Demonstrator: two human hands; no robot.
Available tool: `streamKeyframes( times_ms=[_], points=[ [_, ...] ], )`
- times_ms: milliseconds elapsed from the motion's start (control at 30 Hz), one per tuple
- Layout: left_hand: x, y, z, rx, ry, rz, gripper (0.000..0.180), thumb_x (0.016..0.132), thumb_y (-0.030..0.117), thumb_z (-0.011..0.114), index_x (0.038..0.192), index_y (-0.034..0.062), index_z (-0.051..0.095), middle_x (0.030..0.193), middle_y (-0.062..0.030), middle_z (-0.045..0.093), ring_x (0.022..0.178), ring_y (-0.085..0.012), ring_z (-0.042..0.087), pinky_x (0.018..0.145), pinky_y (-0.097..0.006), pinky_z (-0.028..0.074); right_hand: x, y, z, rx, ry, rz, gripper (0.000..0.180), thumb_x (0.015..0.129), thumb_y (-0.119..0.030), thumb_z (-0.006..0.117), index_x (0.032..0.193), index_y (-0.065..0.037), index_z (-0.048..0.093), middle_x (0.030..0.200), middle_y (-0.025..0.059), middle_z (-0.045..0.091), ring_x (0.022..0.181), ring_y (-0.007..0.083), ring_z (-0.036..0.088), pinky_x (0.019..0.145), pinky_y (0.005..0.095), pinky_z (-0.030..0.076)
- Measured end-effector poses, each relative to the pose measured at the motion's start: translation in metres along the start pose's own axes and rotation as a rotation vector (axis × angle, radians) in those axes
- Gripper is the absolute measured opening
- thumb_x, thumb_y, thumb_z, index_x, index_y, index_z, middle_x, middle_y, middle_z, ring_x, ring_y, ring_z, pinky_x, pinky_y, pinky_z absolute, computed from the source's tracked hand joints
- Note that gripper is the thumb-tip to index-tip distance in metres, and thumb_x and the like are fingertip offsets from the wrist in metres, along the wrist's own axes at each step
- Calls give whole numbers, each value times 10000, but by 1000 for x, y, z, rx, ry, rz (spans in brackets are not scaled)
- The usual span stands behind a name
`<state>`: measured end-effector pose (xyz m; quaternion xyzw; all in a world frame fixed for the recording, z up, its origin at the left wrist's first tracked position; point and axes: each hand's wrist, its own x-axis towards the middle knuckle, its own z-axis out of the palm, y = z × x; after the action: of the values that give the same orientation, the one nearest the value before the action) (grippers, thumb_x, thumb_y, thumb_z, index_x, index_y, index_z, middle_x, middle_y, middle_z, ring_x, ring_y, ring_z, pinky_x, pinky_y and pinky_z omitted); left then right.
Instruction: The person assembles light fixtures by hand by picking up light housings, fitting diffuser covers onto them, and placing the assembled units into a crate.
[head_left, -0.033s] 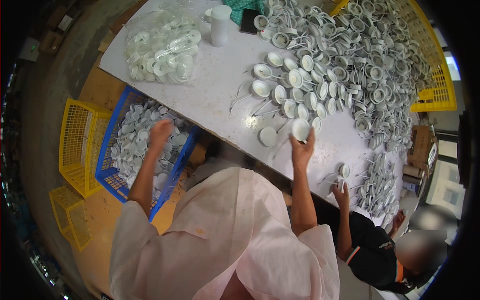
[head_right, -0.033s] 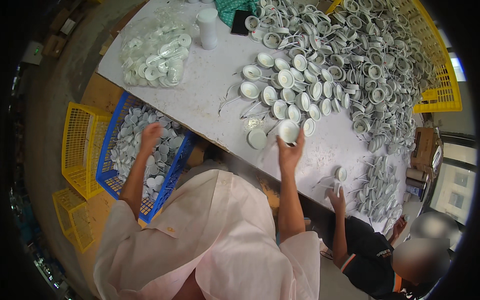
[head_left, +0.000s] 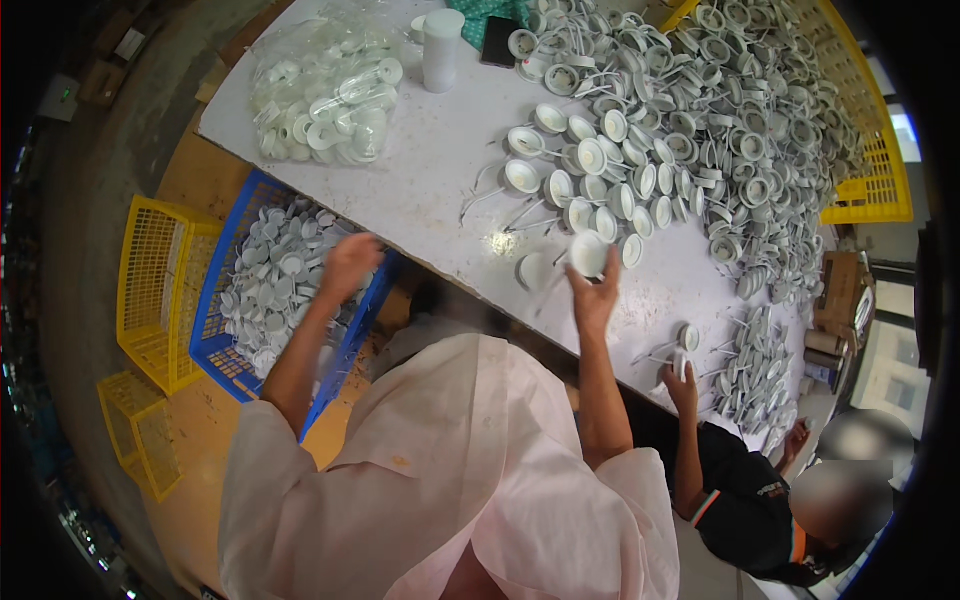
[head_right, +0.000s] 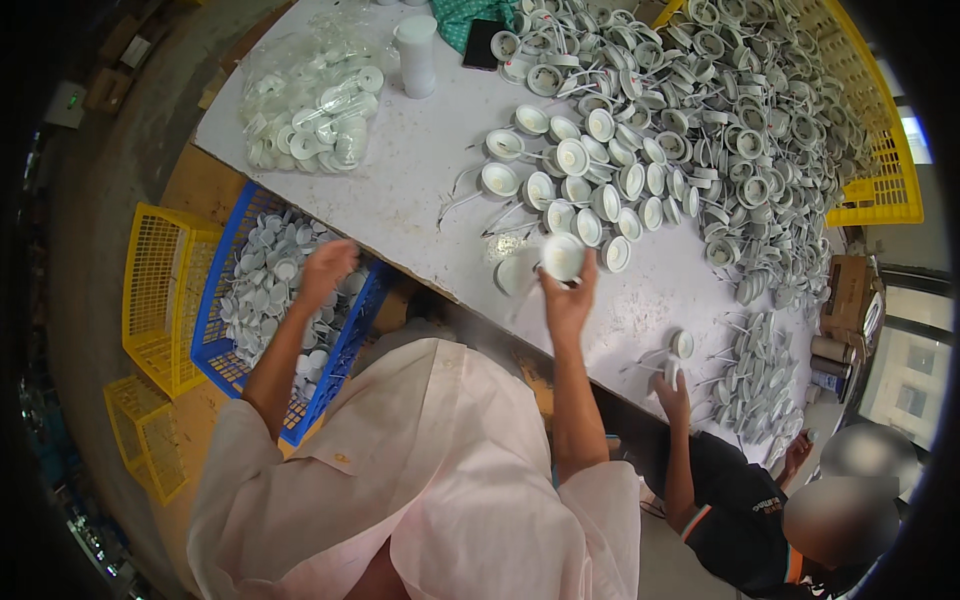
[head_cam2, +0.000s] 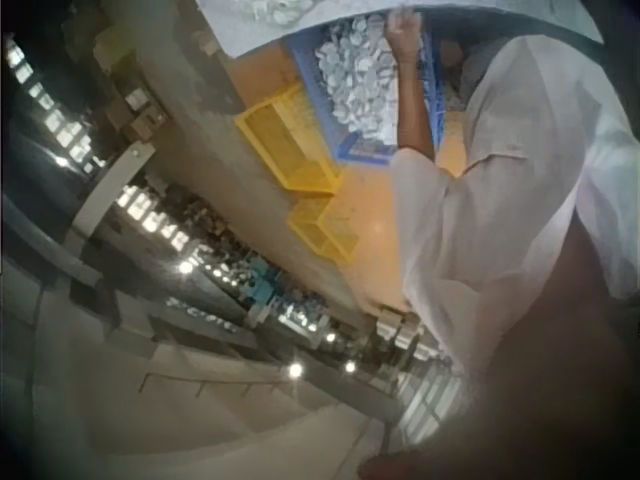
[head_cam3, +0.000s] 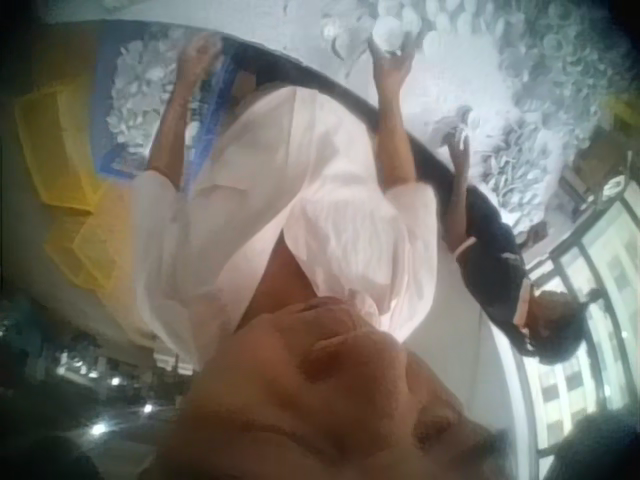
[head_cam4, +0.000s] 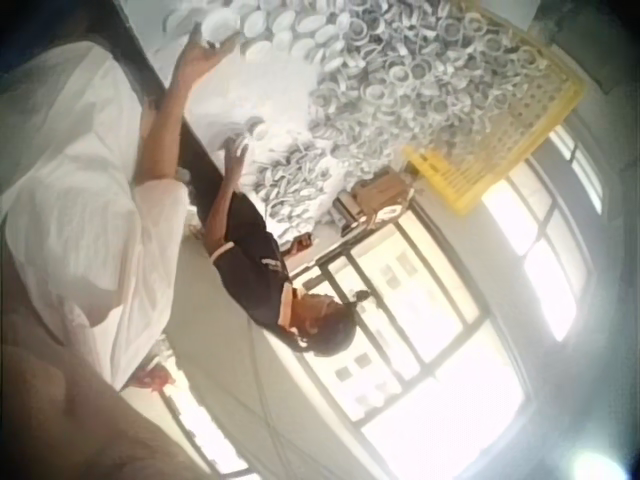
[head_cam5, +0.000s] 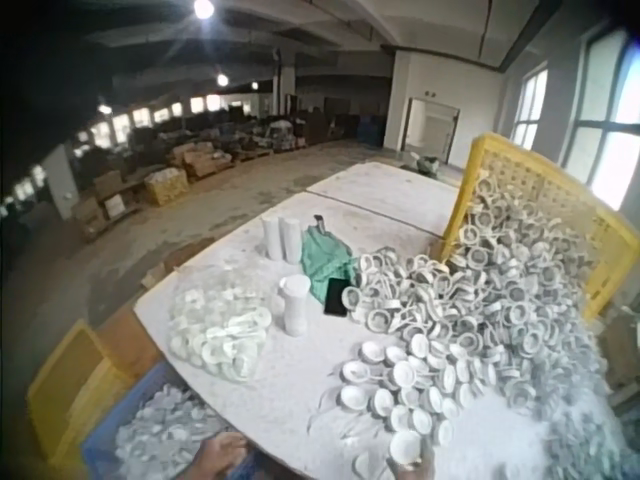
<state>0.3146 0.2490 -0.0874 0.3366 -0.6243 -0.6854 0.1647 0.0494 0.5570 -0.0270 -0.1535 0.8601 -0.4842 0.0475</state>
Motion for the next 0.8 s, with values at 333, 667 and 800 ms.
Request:
streamKeyframes(
  times_ms=[333,667,800],
  points=[
    [3,87,159,189,-278,212,693,683,115,726,1278,40,377,1188,-158,538,1096,-222,539,912,-335,434,-27,-92,59,317,-518,59,827,613,-166,817,1290,7,375,1193,161,501,1066,223,527,882,317,442],
    [5,40,129,-6,-34,130,667,672,-18,732,1234,7,374,1060,-92,561,933,-161,593,814,-282,504,-23,26,26,-157,-185,295,572,666,-251,783,1094,18,515,972,107,578,819,177,572,700,292,478],
    [1,44,132,110,-19,162,652,681,-29,716,1228,-11,362,1056,-90,559,944,-158,589,824,-289,501,-23,57,38,32,-294,559,392,694,-260,767,882,3,546,737,62,594,649,147,585,581,268,472]
  ],
)
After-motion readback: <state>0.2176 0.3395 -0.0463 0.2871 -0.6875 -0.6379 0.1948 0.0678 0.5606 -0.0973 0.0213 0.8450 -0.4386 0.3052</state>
